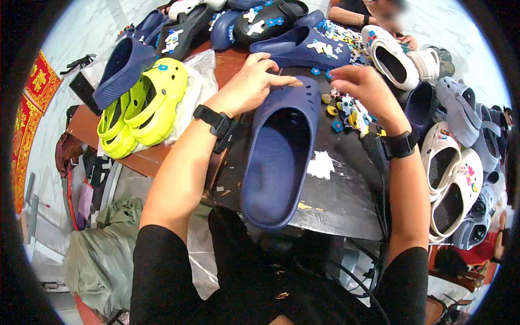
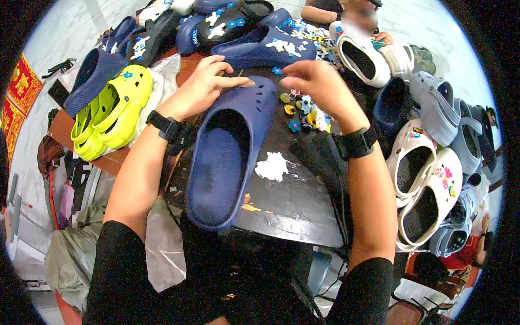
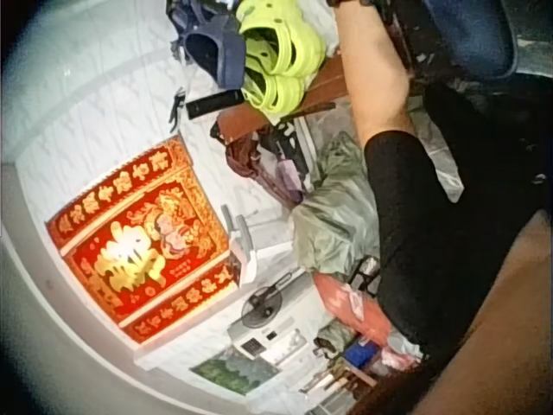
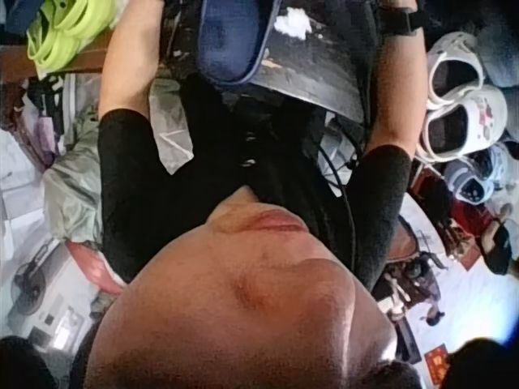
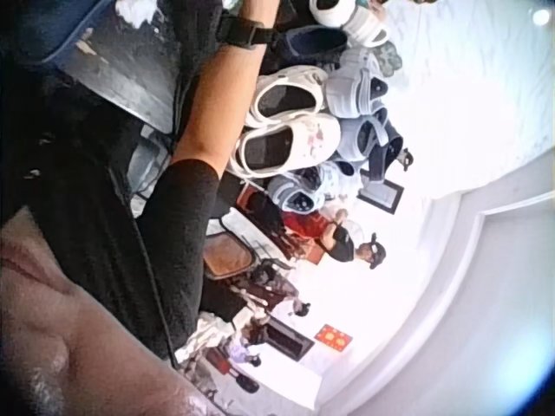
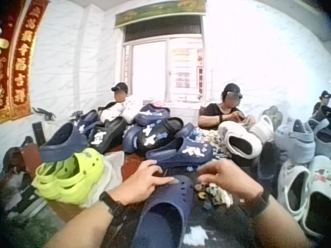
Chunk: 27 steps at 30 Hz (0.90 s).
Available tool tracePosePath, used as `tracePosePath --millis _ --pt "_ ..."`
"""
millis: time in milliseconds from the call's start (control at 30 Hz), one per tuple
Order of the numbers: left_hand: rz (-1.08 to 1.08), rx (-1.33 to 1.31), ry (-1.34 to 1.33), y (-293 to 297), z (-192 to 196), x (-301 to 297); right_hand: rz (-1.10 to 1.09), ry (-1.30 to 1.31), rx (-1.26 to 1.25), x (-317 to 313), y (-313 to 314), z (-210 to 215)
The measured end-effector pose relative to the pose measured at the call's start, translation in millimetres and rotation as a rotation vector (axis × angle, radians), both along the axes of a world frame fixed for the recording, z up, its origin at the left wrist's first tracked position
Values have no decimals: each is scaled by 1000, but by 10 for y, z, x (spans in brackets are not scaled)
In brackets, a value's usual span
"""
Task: Manually attaching small decorative charms or components to the holes of plastic clogs.
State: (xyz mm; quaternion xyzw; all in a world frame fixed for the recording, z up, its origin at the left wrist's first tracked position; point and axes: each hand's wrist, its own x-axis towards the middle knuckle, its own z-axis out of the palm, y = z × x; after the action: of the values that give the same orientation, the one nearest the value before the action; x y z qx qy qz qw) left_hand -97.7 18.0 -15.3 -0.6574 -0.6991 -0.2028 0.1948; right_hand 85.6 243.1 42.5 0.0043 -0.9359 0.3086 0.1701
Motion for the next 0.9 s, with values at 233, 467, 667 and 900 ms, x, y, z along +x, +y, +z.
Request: tracePosePath --millis 233,467,667,900 --pt "-27 44 -133 48 -18 15 -495 44 382 201 566 -65" --pt "-52 136 -155 28 -30 21 -509 -224 533 210 531 -242" --pt "-86 -15 -161 23 8 26 -543 -177 540 185 520 -235" --pt "-44 -23 -233 82 -55 -5 -469 -126 465 122 475 -186"
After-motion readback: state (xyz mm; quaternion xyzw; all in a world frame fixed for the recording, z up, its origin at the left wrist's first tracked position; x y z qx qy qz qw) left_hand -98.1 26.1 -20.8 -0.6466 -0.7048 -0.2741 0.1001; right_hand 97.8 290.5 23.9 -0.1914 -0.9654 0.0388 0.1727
